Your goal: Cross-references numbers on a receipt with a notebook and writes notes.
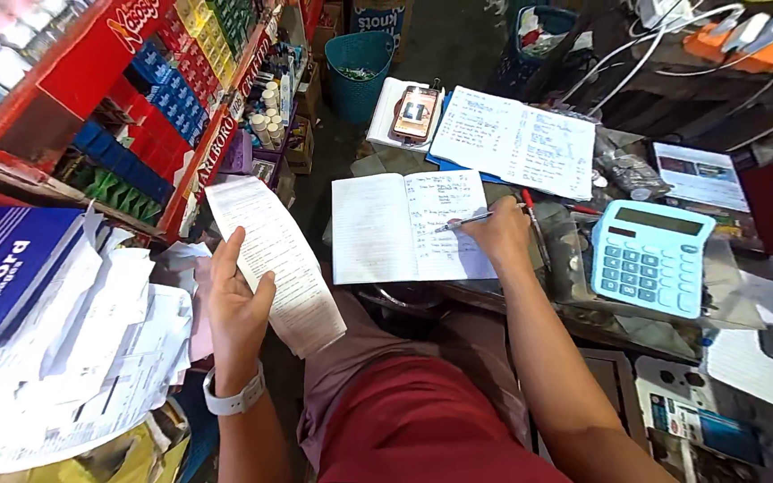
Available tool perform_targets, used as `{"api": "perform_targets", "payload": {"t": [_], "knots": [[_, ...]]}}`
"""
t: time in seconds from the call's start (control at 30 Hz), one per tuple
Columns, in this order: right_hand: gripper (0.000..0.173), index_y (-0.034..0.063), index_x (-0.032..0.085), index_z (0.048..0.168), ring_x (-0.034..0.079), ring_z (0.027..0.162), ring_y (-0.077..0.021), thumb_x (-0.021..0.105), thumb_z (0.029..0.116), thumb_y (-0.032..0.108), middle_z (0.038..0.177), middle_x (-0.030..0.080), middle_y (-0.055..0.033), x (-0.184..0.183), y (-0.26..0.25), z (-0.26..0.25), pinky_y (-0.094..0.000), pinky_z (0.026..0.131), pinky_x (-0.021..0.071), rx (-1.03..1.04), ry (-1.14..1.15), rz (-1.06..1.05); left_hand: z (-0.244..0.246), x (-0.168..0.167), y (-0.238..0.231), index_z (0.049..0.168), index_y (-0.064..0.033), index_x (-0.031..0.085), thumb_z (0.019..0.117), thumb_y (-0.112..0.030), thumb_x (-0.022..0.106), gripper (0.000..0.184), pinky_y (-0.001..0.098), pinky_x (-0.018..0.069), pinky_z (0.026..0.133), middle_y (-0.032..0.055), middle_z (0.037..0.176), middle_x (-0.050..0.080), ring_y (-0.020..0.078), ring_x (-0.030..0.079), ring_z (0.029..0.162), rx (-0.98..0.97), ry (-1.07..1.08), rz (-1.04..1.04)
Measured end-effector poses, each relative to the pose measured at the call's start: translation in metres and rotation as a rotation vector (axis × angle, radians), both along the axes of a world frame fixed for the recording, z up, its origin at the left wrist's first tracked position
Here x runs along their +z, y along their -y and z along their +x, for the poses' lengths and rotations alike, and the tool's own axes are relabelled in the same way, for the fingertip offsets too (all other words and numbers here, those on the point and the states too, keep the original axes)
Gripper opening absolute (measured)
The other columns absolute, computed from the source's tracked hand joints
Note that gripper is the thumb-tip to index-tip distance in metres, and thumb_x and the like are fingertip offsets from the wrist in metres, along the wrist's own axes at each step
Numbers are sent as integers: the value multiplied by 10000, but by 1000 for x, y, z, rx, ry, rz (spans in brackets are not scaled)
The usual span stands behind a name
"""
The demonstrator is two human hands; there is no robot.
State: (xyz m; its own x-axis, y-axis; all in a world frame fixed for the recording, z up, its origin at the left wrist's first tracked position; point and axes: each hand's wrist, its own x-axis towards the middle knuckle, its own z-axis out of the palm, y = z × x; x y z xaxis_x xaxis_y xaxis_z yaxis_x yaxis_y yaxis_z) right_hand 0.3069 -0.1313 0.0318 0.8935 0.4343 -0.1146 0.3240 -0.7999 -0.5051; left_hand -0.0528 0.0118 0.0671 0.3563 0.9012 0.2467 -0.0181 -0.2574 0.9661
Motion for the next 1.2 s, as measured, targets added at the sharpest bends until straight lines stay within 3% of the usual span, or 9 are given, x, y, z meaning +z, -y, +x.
{"api": "perform_targets", "payload": {"t": [0.1, 0.27, 0.47, 0.67, 0.77, 0.87, 1.0, 1.07, 1.2], "knots": [[866, -111, 485, 1371, 530, 1251, -546, 934, 753, 298, 1313, 533, -395, 4, -13, 9, -654, 1021, 444, -20, -77, -95, 5, 0, 6, 1530, -56, 417, 818, 79, 593, 746, 283, 617, 853, 111, 1490, 488, 119, 685, 1089, 0, 6, -22], [900, -81, 475, 1412, 557, 1248, -520, 919, 768, 364, 1292, 596, -354, -4, -17, 23, -697, 1028, 404, 3, -184, -152, 8, -5, 10, 1525, -53, 437, 818, 78, 593, 736, 285, 624, 826, 134, 1514, 465, 131, 698, 1057, -3, -15, -43], [883, -110, 466, 1386, 501, 1289, -537, 952, 722, 211, 1365, 491, -397, 2, -20, 8, -643, 1052, 426, -52, -114, -44, 11, -6, 10, 1537, -49, 422, 826, 75, 589, 741, 282, 618, 847, 136, 1534, 441, 133, 687, 1087, -31, -7, -69], [833, -94, 491, 1383, 437, 1342, -549, 926, 760, 247, 1376, 495, -390, 4, -22, 5, -693, 1040, 382, -63, -127, -88, 11, -9, 10, 1528, -32, 429, 823, 78, 586, 730, 283, 616, 853, 142, 1540, 438, 131, 687, 1088, -59, 19, -54], [826, -126, 470, 1386, 439, 1348, -541, 919, 765, 181, 1380, 490, -398, 9, -24, 1, -631, 1109, 362, -59, -135, -50, 11, -10, 9, 1528, -11, 415, 824, 89, 571, 728, 276, 615, 858, 145, 1533, 437, 125, 689, 1081, -78, 49, -48], [790, -121, 449, 1396, 494, 1321, -512, 892, 791, 126, 1367, 510, -385, 12, -27, -2, -604, 1091, 408, -74, -173, -53, 11, -13, 9, 1518, 17, 412, 820, 86, 571, 719, 270, 616, 856, 152, 1513, 451, 123, 690, 1075, -79, 58, -43], [762, -66, 504, 1380, 505, 1300, -507, 899, 780, 191, 1335, 558, -350, 2, -23, 6, -676, 1048, 375, -55, -153, -104, 9, -15, 8, 1517, 33, 408, 819, 81, 574, 718, 274, 612, 872, 167, 1516, 446, 135, 681, 1104, -71, 46, -29], [752, -79, 492, 1385, 452, 1339, -524, 886, 791, 161, 1365, 528, -363, 5, -21, 3, -694, 1066, 339, -47, -173, -68, 9, -15, 7, 1518, 31, 403, 825, 70, 579, 717, 276, 615, 864, 173, 1502, 456, 135, 686, 1093, -71, 37, -30], [789, -109, 486, 1361, 421, 1356, -543, 918, 741, 116, 1404, 443, -403, 8, -25, -2, -626, 1100, 385, -90, -154, 4, 13, -14, 7, 1517, 34, 404, 821, 71, 571, 716, 274, 617, 851, 178, 1506, 448, 136, 690, 1077, -87, 40, -44]]}}
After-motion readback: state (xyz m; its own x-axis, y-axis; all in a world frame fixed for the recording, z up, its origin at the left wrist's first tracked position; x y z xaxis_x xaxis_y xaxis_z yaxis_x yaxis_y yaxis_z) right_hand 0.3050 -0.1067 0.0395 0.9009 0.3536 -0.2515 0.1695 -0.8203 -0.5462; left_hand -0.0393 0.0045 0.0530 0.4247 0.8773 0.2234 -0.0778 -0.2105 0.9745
